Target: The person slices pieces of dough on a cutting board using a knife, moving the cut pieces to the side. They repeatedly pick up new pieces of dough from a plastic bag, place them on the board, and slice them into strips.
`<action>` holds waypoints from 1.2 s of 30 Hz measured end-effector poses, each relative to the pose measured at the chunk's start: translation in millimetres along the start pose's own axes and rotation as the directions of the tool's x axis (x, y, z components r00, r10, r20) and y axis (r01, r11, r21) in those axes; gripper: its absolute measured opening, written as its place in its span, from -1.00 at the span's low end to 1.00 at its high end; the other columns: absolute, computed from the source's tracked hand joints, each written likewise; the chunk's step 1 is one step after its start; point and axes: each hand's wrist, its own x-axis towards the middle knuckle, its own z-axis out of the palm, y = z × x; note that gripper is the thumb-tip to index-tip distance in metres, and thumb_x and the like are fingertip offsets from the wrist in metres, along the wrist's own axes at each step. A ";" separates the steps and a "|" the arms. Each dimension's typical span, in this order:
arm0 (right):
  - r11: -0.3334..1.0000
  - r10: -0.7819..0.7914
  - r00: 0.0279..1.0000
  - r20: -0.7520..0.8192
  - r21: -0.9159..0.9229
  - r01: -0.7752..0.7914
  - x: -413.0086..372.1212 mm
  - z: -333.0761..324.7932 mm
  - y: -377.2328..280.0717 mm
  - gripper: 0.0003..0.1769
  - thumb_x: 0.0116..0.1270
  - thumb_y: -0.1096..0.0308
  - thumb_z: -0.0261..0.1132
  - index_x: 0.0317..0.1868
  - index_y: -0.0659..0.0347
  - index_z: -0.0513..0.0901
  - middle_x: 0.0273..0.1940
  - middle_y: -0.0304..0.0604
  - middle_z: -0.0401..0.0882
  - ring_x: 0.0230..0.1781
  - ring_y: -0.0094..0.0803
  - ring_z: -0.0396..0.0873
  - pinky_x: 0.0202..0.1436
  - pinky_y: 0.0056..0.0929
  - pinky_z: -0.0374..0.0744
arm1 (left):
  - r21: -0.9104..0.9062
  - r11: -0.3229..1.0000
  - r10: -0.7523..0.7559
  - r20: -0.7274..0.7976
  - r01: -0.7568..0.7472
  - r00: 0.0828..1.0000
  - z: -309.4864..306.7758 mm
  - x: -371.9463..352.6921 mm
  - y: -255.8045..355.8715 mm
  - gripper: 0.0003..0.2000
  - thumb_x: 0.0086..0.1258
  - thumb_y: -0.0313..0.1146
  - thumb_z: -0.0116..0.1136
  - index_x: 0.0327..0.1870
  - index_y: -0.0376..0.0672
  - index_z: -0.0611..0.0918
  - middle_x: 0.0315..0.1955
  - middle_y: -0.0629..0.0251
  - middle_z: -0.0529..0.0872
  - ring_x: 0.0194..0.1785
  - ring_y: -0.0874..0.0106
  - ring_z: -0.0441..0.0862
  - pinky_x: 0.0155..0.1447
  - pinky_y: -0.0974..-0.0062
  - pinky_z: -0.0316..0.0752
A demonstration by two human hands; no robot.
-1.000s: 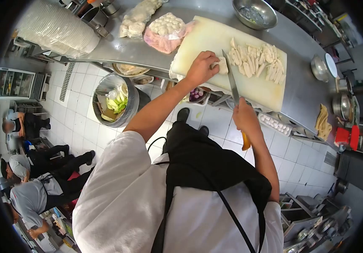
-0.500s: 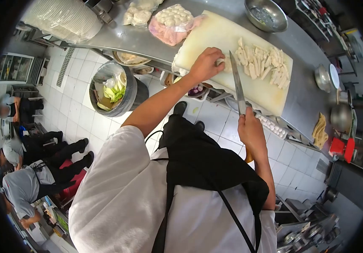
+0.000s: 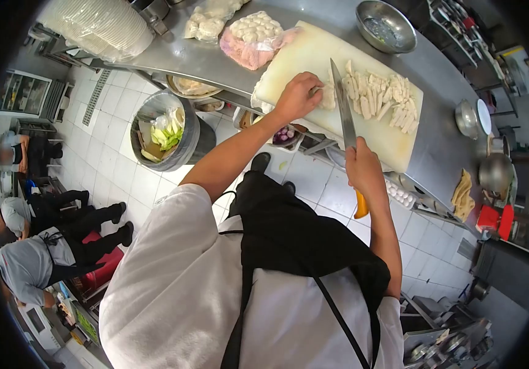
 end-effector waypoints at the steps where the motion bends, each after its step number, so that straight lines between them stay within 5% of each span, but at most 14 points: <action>1: 1.000 0.014 1.000 0.022 -0.008 -0.014 -6.5 -3.0 -2.5 -0.73 0.57 0.27 0.06 0.04 0.35 0.43 -0.28 0.42 0.68 -0.14 0.42 0.64 0.01 0.29 0.53 | -0.008 1.000 -0.022 0.005 0.023 1.000 -0.3 1.2 1.7 -0.85 0.27 -0.46 0.31 -0.19 -0.31 0.76 -0.18 0.08 0.73 -0.08 0.12 0.69 0.02 0.25 0.61; 10: 0.997 0.002 1.000 0.023 -0.077 -0.001 -12.4 19.5 2.7 -0.76 0.55 0.31 0.09 -0.01 0.37 0.41 -0.30 0.42 0.68 -0.17 0.43 0.65 0.01 0.28 0.56 | 0.061 0.998 0.010 0.031 -0.012 0.999 1.7 3.0 -2.9 -0.84 0.30 -0.49 0.35 -0.15 -0.36 0.74 -0.17 0.15 0.73 -0.25 0.26 0.72 -0.11 0.39 0.66; 13: 0.983 -0.106 0.994 -0.024 -0.152 0.101 25.9 44.4 22.1 -0.72 0.59 0.31 0.03 0.04 0.43 0.39 -0.45 0.23 0.65 -0.63 -0.06 0.67 -0.47 -0.08 0.66 | 0.033 0.999 -0.044 0.024 0.043 0.999 3.3 4.4 -0.9 -0.84 0.24 -0.44 0.33 -0.22 -0.30 0.77 -0.21 0.11 0.73 -0.10 0.11 0.69 0.03 0.24 0.63; 16: 0.994 0.105 0.983 0.152 0.026 -0.110 31.9 2.7 -26.4 -0.72 0.57 0.31 0.06 0.06 0.40 0.41 -0.42 0.32 0.68 -0.29 0.32 0.70 -0.02 0.20 0.62 | 0.023 0.999 -0.045 0.024 0.044 0.999 1.5 3.9 -1.1 -0.84 0.23 -0.44 0.32 -0.22 -0.30 0.77 -0.22 0.11 0.73 -0.11 0.11 0.70 0.03 0.25 0.64; 22: 1.000 0.000 0.998 0.060 -0.028 0.002 9.9 -9.3 -21.6 -0.69 0.58 0.26 0.05 0.06 0.39 0.41 -0.41 0.31 0.68 -0.30 0.31 0.70 -0.02 0.17 0.61 | -0.032 0.999 -0.021 -0.088 0.018 0.996 2.4 0.2 -1.1 -0.84 0.19 -0.48 0.32 -0.24 -0.31 0.77 -0.25 0.11 0.74 -0.16 0.13 0.71 -0.01 0.26 0.64; 31: 0.997 0.002 0.997 0.082 -0.076 0.004 -8.8 3.8 -10.4 -0.74 0.57 0.30 0.05 0.05 0.35 0.42 -0.27 0.40 0.69 -0.14 0.43 0.65 0.06 0.28 0.53 | 0.006 1.000 -0.022 -0.043 0.022 0.999 1.4 1.1 -4.1 -0.88 0.26 -0.52 0.35 -0.23 -0.33 0.77 -0.19 0.15 0.77 -0.22 0.25 0.75 -0.13 0.39 0.68; 36: 0.996 0.041 0.992 0.119 -0.084 -0.031 16.4 17.1 -16.8 -0.78 0.56 0.33 0.04 0.00 0.36 0.40 -0.41 0.30 0.69 -0.39 0.24 0.71 -0.15 0.14 0.63 | 0.076 0.997 -0.014 -0.021 0.015 1.000 1.7 2.1 -5.6 -0.89 0.24 -0.53 0.34 -0.24 -0.34 0.76 -0.20 0.11 0.78 -0.21 0.19 0.76 -0.09 0.35 0.67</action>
